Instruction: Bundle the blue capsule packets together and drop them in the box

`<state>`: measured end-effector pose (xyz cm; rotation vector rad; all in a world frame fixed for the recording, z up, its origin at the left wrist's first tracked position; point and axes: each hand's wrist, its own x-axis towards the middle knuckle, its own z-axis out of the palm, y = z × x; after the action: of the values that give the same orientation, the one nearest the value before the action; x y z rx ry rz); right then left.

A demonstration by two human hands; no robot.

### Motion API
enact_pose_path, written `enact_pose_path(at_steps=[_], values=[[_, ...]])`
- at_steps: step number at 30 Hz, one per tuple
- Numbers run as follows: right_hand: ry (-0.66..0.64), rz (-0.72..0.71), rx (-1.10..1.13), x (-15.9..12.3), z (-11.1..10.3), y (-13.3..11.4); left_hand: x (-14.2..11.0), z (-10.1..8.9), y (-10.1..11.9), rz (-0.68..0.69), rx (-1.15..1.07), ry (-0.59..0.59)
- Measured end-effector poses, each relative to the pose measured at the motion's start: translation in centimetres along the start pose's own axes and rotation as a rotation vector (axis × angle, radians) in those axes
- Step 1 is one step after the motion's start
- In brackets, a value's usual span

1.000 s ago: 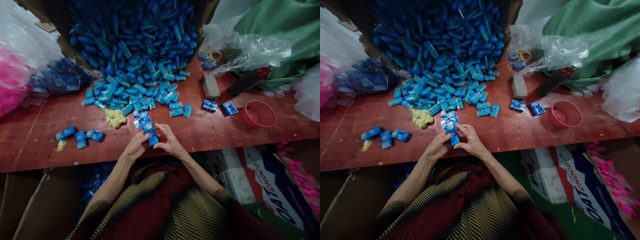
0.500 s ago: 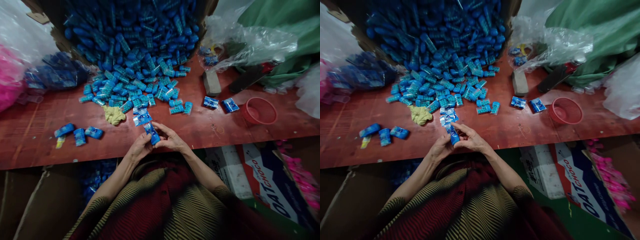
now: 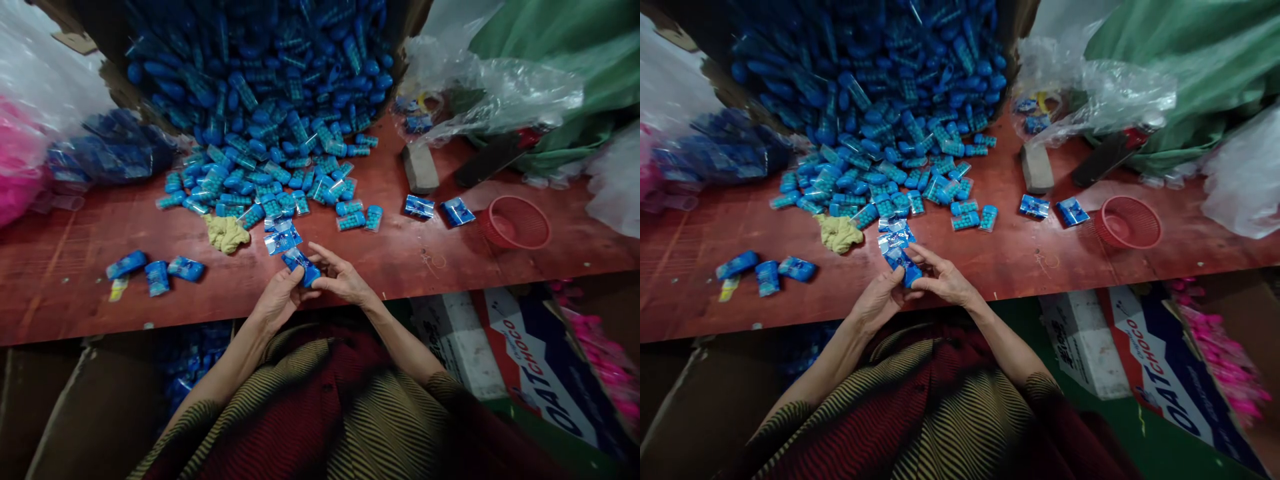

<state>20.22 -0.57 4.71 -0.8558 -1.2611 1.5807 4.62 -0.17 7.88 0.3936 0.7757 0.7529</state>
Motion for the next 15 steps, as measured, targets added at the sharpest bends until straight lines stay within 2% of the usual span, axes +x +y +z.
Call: enact_pose_path(at_steps=[5,12,15], values=[[-0.017,0.007,0.075,0.1,0.2,0.4,-0.1,-0.5,0.5,-0.015,0.068,-0.031],[-0.087,0.043,0.142,0.0,0.2,0.1,-0.3,0.0,0.8,0.03,0.108,-0.027],[-0.102,0.043,0.165,0.1,0.1,-0.1,-0.4,-0.1,1.2,0.004,0.114,-0.052]])
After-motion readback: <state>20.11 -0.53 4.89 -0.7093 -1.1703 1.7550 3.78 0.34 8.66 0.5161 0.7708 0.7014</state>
